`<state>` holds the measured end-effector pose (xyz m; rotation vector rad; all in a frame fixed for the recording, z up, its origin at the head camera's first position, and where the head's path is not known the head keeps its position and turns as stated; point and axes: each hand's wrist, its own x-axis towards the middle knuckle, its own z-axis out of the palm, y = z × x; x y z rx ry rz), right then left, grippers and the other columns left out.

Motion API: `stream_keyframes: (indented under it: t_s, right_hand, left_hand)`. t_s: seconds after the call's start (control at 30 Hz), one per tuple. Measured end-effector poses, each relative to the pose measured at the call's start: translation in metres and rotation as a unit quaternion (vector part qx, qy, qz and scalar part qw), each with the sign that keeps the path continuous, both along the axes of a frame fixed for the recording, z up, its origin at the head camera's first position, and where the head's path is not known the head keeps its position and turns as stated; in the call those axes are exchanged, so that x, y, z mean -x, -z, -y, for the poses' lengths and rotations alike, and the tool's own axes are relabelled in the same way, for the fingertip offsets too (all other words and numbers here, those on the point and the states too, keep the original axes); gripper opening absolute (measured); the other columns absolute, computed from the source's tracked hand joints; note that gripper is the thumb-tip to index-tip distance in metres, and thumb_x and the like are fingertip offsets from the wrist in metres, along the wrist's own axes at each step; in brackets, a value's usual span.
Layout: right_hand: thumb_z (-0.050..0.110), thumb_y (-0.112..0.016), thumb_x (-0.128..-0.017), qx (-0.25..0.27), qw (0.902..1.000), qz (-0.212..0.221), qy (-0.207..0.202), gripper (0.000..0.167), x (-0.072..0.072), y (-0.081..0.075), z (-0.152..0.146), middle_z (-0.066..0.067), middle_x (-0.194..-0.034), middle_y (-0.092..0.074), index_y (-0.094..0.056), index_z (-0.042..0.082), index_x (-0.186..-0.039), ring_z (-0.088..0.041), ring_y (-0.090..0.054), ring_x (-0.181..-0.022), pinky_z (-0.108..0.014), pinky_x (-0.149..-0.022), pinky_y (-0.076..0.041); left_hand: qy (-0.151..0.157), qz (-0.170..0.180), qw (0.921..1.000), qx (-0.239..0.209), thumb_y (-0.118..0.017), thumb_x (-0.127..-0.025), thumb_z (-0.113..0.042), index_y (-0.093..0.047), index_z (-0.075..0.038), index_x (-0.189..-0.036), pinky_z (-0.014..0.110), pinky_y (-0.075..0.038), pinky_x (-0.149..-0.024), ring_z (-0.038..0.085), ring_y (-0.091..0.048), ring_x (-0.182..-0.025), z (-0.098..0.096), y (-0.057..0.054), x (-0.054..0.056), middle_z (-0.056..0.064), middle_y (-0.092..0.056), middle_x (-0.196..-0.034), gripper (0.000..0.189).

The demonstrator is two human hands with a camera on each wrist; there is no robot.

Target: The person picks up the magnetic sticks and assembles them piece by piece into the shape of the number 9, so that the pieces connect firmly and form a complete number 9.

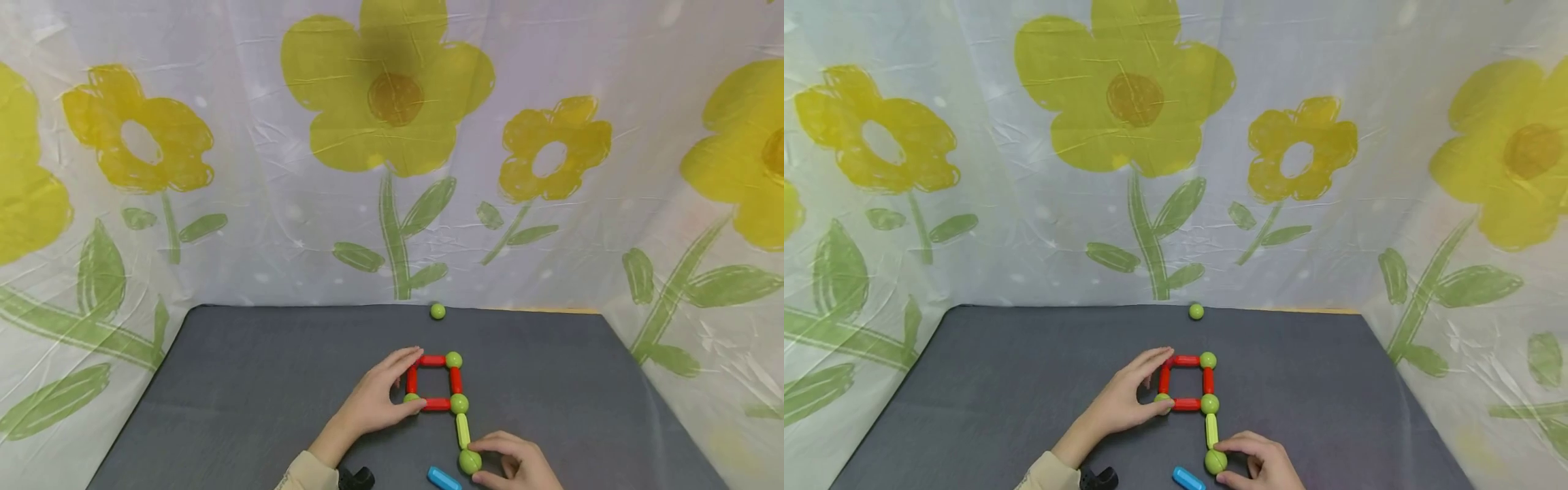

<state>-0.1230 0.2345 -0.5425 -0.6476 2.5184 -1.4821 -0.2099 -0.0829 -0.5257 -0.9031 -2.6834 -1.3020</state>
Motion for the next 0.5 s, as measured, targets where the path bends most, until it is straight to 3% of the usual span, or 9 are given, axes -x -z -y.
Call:
stream_keyframes:
  t_s: [0.1, 0.23, 0.33, 0.5]
  right_hand:
    - [0.028, -0.086, -0.091, 0.005, 0.9999, -0.01, 0.001, 0.029, 0.001, 0.002, -0.001, 0.007, -0.106, -0.075, -0.081, 0.023, -0.119, 0.008, -0.036, -0.049, -0.02, -0.043, -0.038]
    - [0.027, -0.086, -0.091, 0.01, 0.9994, -0.033, -0.002, 0.029, 0.002, 0.004, -0.001, 0.007, -0.106, -0.075, -0.08, 0.023, -0.119, 0.01, -0.035, -0.048, -0.019, -0.042, -0.038]
    - [0.025, -0.086, -0.091, 0.015, 0.9989, -0.044, -0.005, 0.029, 0.002, 0.006, 0.0, 0.008, -0.107, -0.075, -0.08, 0.023, -0.12, 0.011, -0.034, -0.048, -0.02, -0.04, -0.038]
    - [0.024, -0.086, -0.091, 0.017, 0.9993, -0.033, -0.002, 0.029, 0.001, 0.006, 0.001, 0.007, -0.107, -0.075, -0.08, 0.022, -0.12, 0.011, -0.032, -0.047, -0.022, -0.04, -0.038]
  left_hand:
    - [0.063, 0.009, 0.9975, -0.03, -0.079, -0.099, -0.03, -0.06, -0.024, -0.153, 0.022, -0.052, -0.065, 0.002, -0.057, -0.065, -0.018, -0.011, -0.007, -0.006, -0.06, -0.149, 0.058]
    - [0.134, 0.074, 0.9872, -0.045, -0.075, -0.101, -0.019, -0.066, -0.019, -0.147, 0.017, -0.052, -0.059, -0.005, -0.053, -0.057, -0.04, -0.017, -0.01, -0.004, -0.064, -0.143, 0.046]
    - [0.131, 0.107, 0.9848, -0.038, -0.073, -0.102, -0.013, -0.065, -0.019, -0.147, 0.02, -0.053, -0.056, -0.002, -0.055, -0.052, -0.054, -0.015, -0.009, -0.003, -0.062, -0.145, 0.047]
    - [0.069, 0.102, 0.9923, -0.017, -0.07, -0.101, -0.005, -0.068, -0.021, -0.143, 0.019, -0.052, -0.056, -0.001, -0.052, -0.041, -0.068, -0.009, -0.011, -0.004, -0.064, -0.142, 0.045]
